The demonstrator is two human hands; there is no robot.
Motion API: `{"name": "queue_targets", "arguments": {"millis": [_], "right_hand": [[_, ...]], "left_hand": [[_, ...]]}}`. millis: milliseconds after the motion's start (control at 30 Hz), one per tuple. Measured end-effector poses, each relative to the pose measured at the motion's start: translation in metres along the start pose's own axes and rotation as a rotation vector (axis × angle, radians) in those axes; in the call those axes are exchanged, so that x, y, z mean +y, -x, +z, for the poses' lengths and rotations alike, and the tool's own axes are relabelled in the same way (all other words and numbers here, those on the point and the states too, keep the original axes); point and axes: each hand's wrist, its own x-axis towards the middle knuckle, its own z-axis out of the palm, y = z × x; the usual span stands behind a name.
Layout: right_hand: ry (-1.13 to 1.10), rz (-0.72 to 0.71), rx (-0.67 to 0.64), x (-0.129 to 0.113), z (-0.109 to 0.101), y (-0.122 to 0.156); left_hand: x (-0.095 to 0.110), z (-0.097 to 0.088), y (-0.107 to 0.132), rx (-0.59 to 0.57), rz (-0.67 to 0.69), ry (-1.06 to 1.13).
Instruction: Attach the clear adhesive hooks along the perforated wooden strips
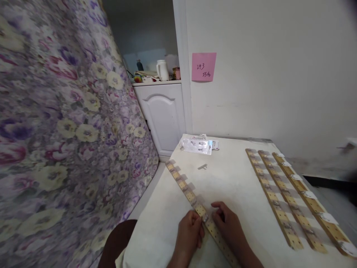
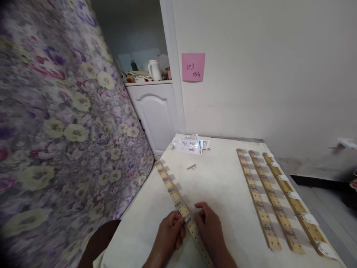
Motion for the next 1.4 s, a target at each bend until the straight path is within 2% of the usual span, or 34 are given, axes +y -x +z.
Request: {"name": "queue_targets", "arguments": {"millis": [433, 833, 1400], "right_hand": [[-0.009, -0.015, 0.01, -0.009, -0.004, 0.004], [0.003, -0.014, 0.027, -0.004, -0.002, 0.002], [0.043, 0.005, -0.019, 0.006, 0.003, -0.003]], "left_hand": [[0.009, 0.001, 0.005, 0.0, -0.024, -0.013], [0.005, 0.002, 0.003, 0.006, 0.004, -0.032], [0.008, 0.003, 0.003, 0.024, -0.002, -0.049]]}}
